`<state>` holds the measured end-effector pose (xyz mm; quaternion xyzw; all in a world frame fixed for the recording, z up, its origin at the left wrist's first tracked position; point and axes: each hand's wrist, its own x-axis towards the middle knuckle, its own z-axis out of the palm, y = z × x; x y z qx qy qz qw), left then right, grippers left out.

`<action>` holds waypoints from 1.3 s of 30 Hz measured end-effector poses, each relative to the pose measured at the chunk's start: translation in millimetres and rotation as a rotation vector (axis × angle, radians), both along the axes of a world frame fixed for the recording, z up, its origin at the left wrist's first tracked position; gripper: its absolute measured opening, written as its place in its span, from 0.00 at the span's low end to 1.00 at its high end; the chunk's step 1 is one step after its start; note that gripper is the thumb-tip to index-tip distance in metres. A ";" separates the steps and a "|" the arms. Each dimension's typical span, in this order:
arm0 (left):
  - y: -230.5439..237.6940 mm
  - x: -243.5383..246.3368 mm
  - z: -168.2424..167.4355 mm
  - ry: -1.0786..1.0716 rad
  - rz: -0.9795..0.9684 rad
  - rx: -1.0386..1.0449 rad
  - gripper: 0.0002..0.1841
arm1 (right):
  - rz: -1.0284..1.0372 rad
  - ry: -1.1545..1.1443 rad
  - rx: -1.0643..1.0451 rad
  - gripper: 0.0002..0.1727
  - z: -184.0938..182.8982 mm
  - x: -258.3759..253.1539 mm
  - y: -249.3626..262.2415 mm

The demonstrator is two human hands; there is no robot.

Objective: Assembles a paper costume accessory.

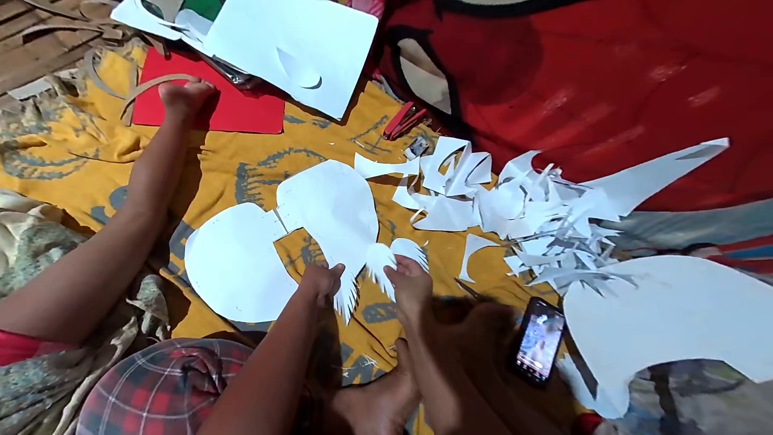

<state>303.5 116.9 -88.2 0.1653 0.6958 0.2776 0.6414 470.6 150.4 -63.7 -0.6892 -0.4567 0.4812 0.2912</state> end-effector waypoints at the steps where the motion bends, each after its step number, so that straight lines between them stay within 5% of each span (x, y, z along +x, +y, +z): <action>1: 0.0 0.3 -0.3 -0.006 0.005 -0.001 0.13 | -0.003 -0.005 0.054 0.17 3.5 0.3 -0.8; 4: 0.3 0.5 1.5 -0.010 0.014 -0.003 0.13 | 0.059 -0.095 0.216 0.09 9.5 -3.3 -9.2; 8: -0.2 0.1 1.3 0.006 0.004 0.002 0.13 | 0.336 -0.466 0.680 0.09 -1.2 -8.8 -25.6; 12: 0.0 -0.5 3.3 0.035 -0.041 0.011 0.14 | 0.639 -0.674 0.689 0.12 -14.9 -19.2 -37.2; 21: 0.5 -2.0 0.3 -0.013 -0.021 0.009 0.14 | 0.888 -0.815 0.446 0.22 -17.4 -29.5 -42.3; 32: -0.5 -0.7 -2.7 0.003 -0.017 0.014 0.14 | 0.866 -0.810 0.674 0.15 -27.0 -27.4 -45.3; 39: 0.7 -0.3 -4.8 0.040 -0.049 0.002 0.16 | 0.948 -0.771 0.563 0.17 -25.2 -27.2 -41.7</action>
